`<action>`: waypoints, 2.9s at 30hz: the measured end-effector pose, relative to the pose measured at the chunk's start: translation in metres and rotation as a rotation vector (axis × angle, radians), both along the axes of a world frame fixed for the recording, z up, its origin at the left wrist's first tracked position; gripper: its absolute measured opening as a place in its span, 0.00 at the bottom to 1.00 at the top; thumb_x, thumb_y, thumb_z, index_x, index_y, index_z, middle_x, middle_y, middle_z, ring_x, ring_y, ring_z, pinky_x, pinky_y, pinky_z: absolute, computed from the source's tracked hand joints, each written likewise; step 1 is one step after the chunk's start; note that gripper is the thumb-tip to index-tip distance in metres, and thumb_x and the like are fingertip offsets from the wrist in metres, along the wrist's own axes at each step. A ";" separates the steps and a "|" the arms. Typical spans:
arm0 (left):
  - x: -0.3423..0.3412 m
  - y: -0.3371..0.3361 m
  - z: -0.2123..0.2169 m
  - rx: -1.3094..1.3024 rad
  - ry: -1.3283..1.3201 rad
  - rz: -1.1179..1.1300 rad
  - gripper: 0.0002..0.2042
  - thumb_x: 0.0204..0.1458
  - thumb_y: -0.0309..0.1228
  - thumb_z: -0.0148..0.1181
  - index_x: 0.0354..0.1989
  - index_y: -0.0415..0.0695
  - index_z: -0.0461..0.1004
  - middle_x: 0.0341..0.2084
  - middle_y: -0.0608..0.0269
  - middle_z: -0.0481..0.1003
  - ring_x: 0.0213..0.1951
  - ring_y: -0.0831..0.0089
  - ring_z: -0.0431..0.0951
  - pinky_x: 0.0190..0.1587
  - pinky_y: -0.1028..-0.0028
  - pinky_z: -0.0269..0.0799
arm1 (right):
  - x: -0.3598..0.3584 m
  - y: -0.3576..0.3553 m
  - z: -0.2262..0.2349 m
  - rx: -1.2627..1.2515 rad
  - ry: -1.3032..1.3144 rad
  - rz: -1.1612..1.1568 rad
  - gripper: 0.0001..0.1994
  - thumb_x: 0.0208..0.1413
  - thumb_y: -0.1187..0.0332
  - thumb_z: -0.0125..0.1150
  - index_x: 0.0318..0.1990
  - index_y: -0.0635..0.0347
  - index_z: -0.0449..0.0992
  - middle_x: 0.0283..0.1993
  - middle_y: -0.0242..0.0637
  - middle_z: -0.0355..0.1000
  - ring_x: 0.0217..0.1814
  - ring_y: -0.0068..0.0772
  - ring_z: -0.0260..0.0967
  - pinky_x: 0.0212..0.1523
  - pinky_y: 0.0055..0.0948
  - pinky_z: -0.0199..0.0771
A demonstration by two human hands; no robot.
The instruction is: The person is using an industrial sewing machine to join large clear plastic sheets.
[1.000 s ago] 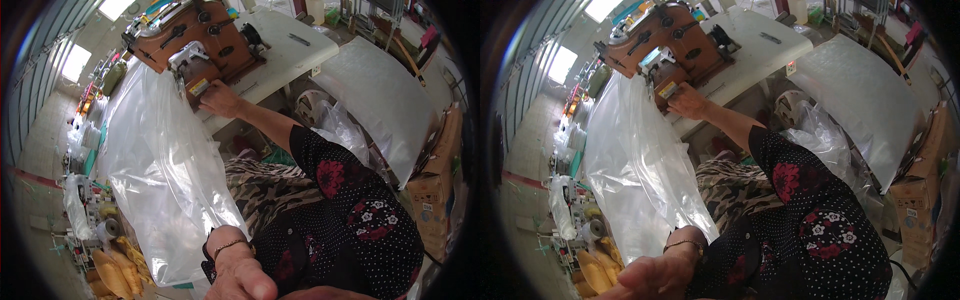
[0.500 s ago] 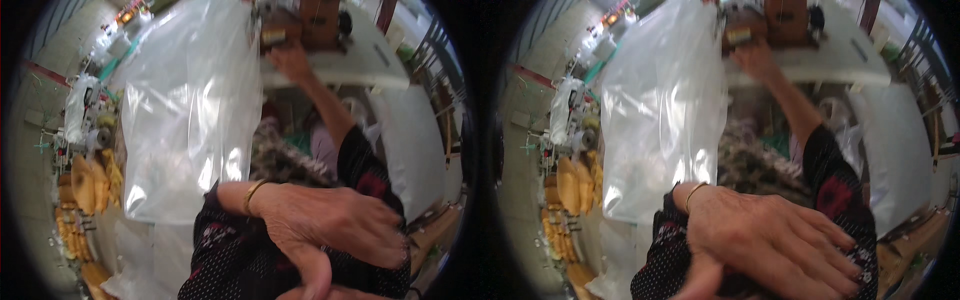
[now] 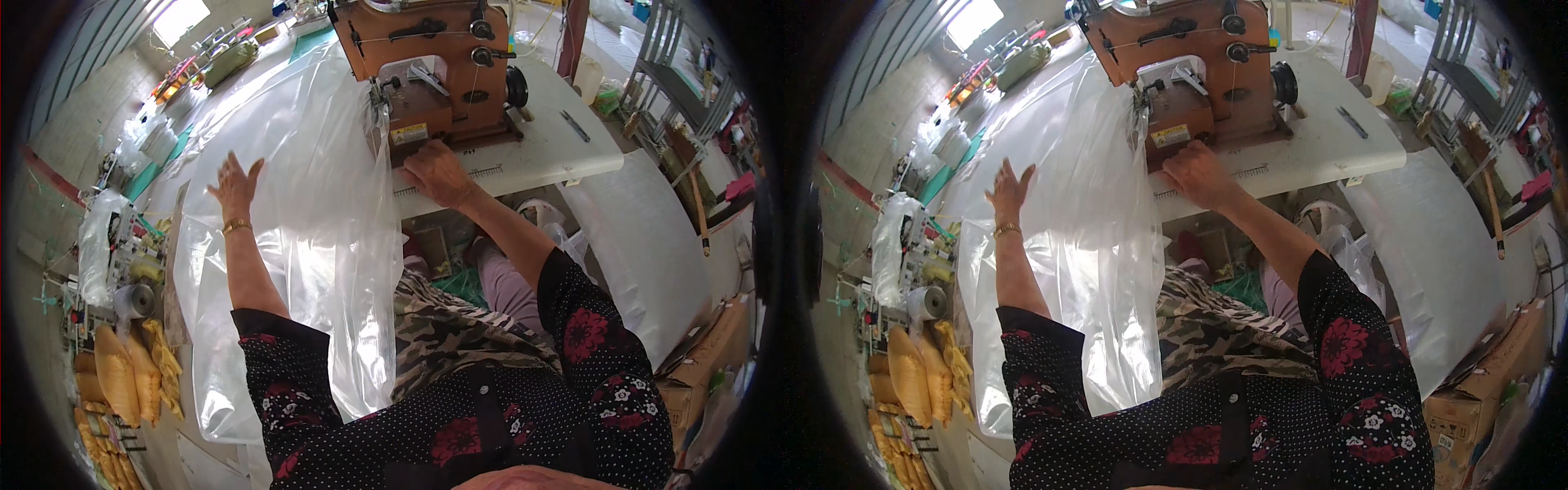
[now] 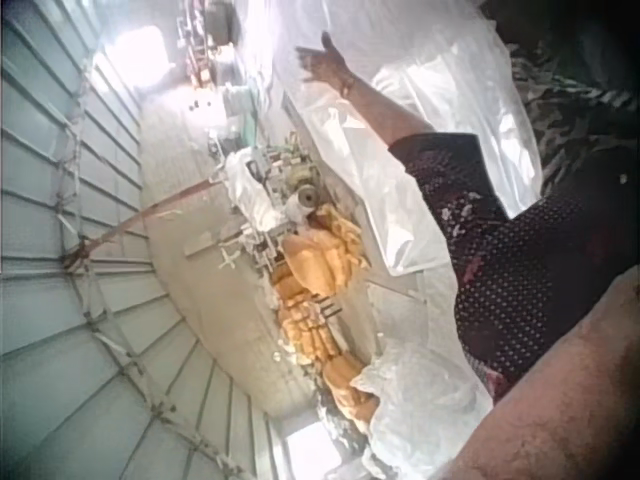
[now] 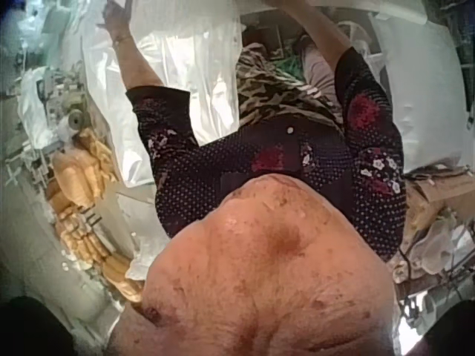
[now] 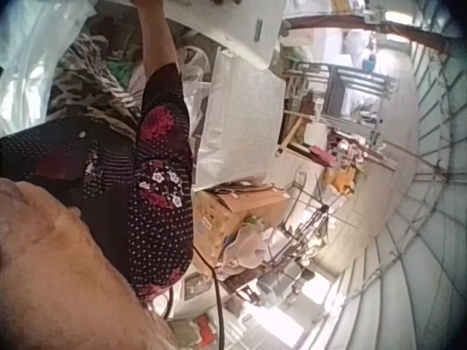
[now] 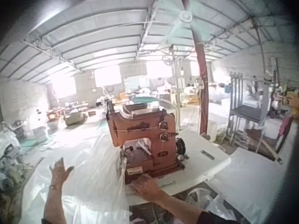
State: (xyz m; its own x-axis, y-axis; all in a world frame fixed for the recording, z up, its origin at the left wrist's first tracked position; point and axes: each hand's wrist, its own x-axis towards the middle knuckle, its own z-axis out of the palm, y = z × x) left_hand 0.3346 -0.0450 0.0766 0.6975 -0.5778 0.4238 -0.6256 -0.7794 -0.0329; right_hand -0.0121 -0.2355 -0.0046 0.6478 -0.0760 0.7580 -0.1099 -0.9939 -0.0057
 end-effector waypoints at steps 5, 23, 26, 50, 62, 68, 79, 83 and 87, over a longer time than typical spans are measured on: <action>0.001 -0.003 -0.063 0.044 0.068 0.014 0.27 0.54 0.55 0.51 0.50 0.44 0.70 0.50 0.57 0.71 0.55 0.60 0.69 0.54 0.53 0.65 | 0.007 0.022 0.052 -0.172 -0.234 0.269 0.08 0.46 0.70 0.66 0.29 0.57 0.71 0.29 0.34 0.66 0.35 0.38 0.67 0.41 0.39 0.64; -0.003 -0.003 -0.066 -0.083 0.101 -0.131 0.12 0.59 0.38 0.49 0.34 0.43 0.72 0.34 0.52 0.78 0.40 0.51 0.77 0.40 0.56 0.72 | 0.186 -0.083 0.330 0.135 0.420 -0.974 0.13 0.40 0.63 0.63 0.36 0.51 0.82 0.41 0.37 0.78 0.46 0.42 0.76 0.36 0.40 0.76; -0.006 -0.001 -0.061 -0.106 0.100 -0.130 0.12 0.59 0.39 0.49 0.34 0.42 0.72 0.34 0.51 0.78 0.40 0.51 0.77 0.41 0.56 0.72 | 0.173 -0.090 0.324 -0.038 0.178 -0.754 0.14 0.41 0.63 0.64 0.38 0.51 0.82 0.41 0.38 0.78 0.45 0.41 0.77 0.35 0.39 0.78; -0.039 0.089 -0.076 -0.035 0.006 -0.107 0.12 0.57 0.39 0.48 0.31 0.44 0.71 0.27 0.49 0.77 0.32 0.49 0.78 0.36 0.54 0.73 | 0.079 -0.033 0.233 -0.420 -0.306 -0.313 0.13 0.56 0.60 0.50 0.39 0.57 0.77 0.49 0.44 0.72 0.61 0.40 0.60 0.61 0.46 0.54; -0.089 0.014 0.026 -0.002 -0.338 -0.272 0.16 0.53 0.41 0.59 0.44 0.43 0.75 0.44 0.56 0.76 0.46 0.58 0.75 0.48 0.63 0.71 | -0.034 -0.018 0.008 0.371 -0.123 -0.111 0.11 0.58 0.59 0.53 0.34 0.57 0.70 0.29 0.44 0.73 0.32 0.51 0.71 0.31 0.45 0.71; -0.107 -0.122 0.040 -0.198 -0.270 -0.748 0.15 0.55 0.33 0.55 0.49 0.43 0.74 0.47 0.55 0.75 0.54 0.58 0.71 0.56 0.63 0.66 | -0.025 -0.013 -0.006 0.371 -0.020 -0.159 0.14 0.59 0.55 0.53 0.29 0.56 0.72 0.25 0.45 0.73 0.29 0.52 0.73 0.29 0.46 0.72; -0.052 -0.218 0.027 -0.186 -0.164 -1.025 0.14 0.46 0.32 0.63 0.43 0.47 0.76 0.44 0.54 0.76 0.52 0.50 0.69 0.55 0.57 0.63 | -0.033 -0.007 0.002 0.428 -0.028 -0.125 0.16 0.60 0.56 0.51 0.28 0.59 0.72 0.22 0.44 0.72 0.25 0.49 0.73 0.27 0.45 0.72; -0.055 -0.230 0.027 -0.093 -0.056 -0.981 0.14 0.46 0.33 0.64 0.43 0.47 0.76 0.43 0.54 0.76 0.51 0.51 0.71 0.53 0.58 0.65 | -0.038 -0.009 0.001 0.456 0.001 -0.151 0.15 0.58 0.58 0.55 0.27 0.59 0.71 0.22 0.44 0.71 0.28 0.50 0.72 0.28 0.45 0.72; -0.068 -0.224 0.026 -0.104 0.056 -0.889 0.14 0.47 0.36 0.64 0.40 0.45 0.77 0.42 0.52 0.77 0.47 0.53 0.75 0.47 0.59 0.69 | -0.037 -0.012 -0.002 0.447 -0.043 -0.131 0.15 0.59 0.58 0.55 0.26 0.60 0.71 0.22 0.44 0.71 0.27 0.50 0.72 0.28 0.45 0.72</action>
State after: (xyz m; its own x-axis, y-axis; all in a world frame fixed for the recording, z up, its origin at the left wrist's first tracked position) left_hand 0.2667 -0.2693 0.1021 0.0318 -0.8751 0.4828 -0.9982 -0.0035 0.0593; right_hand -0.0492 -0.2471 -0.0069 0.5797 -0.4801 0.6583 -0.2241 -0.8707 -0.4377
